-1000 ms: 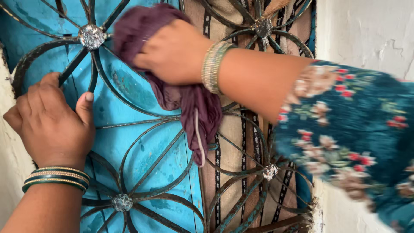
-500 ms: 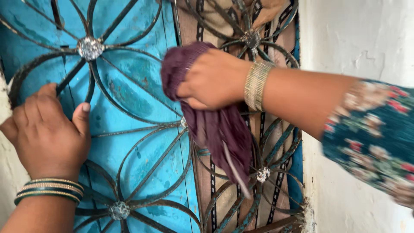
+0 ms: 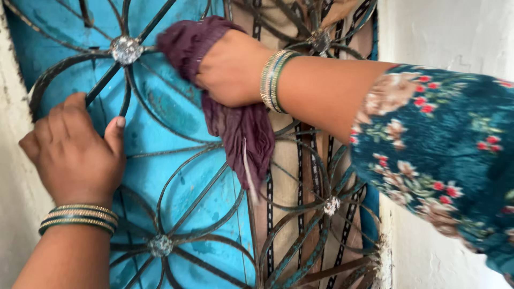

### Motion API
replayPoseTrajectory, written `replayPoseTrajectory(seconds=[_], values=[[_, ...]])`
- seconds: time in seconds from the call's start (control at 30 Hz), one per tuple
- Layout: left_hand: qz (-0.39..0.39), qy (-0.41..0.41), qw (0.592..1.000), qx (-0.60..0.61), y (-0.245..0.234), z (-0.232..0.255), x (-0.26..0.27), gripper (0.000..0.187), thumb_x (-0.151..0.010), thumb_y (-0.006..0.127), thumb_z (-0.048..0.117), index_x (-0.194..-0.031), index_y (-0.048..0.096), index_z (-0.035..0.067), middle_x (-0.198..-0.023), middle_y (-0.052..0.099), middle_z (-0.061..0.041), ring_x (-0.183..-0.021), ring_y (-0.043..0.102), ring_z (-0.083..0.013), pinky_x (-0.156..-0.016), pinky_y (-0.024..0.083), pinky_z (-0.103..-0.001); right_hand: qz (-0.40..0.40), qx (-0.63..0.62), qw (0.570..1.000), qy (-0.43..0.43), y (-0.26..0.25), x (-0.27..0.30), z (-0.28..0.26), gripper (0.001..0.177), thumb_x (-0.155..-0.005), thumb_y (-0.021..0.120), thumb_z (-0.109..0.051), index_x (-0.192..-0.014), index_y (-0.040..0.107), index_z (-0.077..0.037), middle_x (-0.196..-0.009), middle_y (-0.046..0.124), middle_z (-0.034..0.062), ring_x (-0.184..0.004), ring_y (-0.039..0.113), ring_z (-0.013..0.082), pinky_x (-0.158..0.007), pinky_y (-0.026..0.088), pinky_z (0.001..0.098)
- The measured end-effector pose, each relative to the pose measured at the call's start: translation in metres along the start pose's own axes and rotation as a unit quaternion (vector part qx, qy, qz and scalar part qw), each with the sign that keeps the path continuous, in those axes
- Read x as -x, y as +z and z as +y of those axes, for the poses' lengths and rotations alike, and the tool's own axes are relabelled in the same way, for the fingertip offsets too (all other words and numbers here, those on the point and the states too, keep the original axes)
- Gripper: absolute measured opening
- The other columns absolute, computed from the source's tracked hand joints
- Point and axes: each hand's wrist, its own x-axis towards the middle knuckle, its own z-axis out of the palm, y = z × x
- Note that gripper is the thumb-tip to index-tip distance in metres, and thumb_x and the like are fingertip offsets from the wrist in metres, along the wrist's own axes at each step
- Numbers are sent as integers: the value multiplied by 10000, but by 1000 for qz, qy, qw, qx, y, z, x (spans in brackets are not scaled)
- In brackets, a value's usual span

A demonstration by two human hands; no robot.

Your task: The person cleans a metal window grille with a purple cloth, wiping the bars and decorative elements. They dip the cloth into a white bucket of water to wet it and continue cleaning different sections of the grille.

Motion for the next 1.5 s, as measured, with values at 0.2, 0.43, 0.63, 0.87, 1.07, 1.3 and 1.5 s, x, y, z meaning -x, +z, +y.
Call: replayPoseTrajectory(seconds=[0.2, 0.43, 0.63, 0.87, 1.07, 1.3, 1.5], values=[[-17, 9, 1000, -1, -5, -2, -3, 515, -1100, 622, 490, -1356, 535, 51, -1169, 615, -97, -1105, 545, -289, -1036, 372, -449, -107, -98, 985, 89, -26, 17, -27, 280, -846, 644, -341, -745, 760, -108, -746, 719, 106, -737, 704, 322, -654, 545, 474], [-1, 24, 1000, -8, -7, -3, 0, 523, -1077, 598, 460, -1364, 516, 31, -1215, 601, -114, -1116, 541, -292, -1025, 384, -451, -155, -210, 961, 95, -49, 39, -64, 327, -889, 620, -366, -798, 756, -83, -757, 719, 140, -758, 696, 356, -692, 541, 502], [2, -5, 1000, 7, -15, 8, -9, 568, -1093, 642, 505, -1398, 540, 37, -1221, 626, -119, -1126, 560, -299, -1016, 402, -472, -24, -31, 999, 3, -35, 16, -14, 301, -866, 642, -386, -763, 737, -119, -776, 705, 70, -833, 704, 264, -719, 532, 438], [23, -8, 1000, 5, -15, 9, -9, 552, -1110, 649, 518, -1395, 544, 56, -1245, 631, -92, -1148, 565, -275, -1045, 397, -451, 59, 39, 997, -42, -16, -17, 18, 447, -911, 633, -430, -1223, 735, -127, -1289, 698, 75, -1282, 603, 270, -1102, 443, 450], [10, 3, 1000, 26, -14, 6, -5, 542, -1109, 620, 477, -1417, 532, 39, -1261, 625, -112, -1145, 557, -295, -1047, 397, -466, -7, 30, 999, 39, -21, 10, -10, 478, -905, 651, -416, -1270, 732, -118, -1311, 696, 106, -1265, 603, 287, -1082, 432, 434], [3, -1, 998, 57, -14, 4, -9, 578, -1091, 608, 473, -1441, 521, 21, -1268, 607, -142, -1155, 558, -316, -1024, 410, -493, -193, -84, 963, 169, -43, 49, -57, 237, -919, 625, -357, -887, 740, -152, -716, 704, 92, -649, 694, 299, -599, 559, 437], [-4, -20, 997, 79, -24, 11, -11, 611, -1062, 649, 428, -1498, 512, 23, -1359, 587, -144, -1238, 556, -334, -1061, 427, -495, -202, -155, 941, 223, -48, 44, -95, 184, -884, 637, -276, -852, 706, -108, -653, 691, 80, -577, 688, 274, -574, 537, 443]])
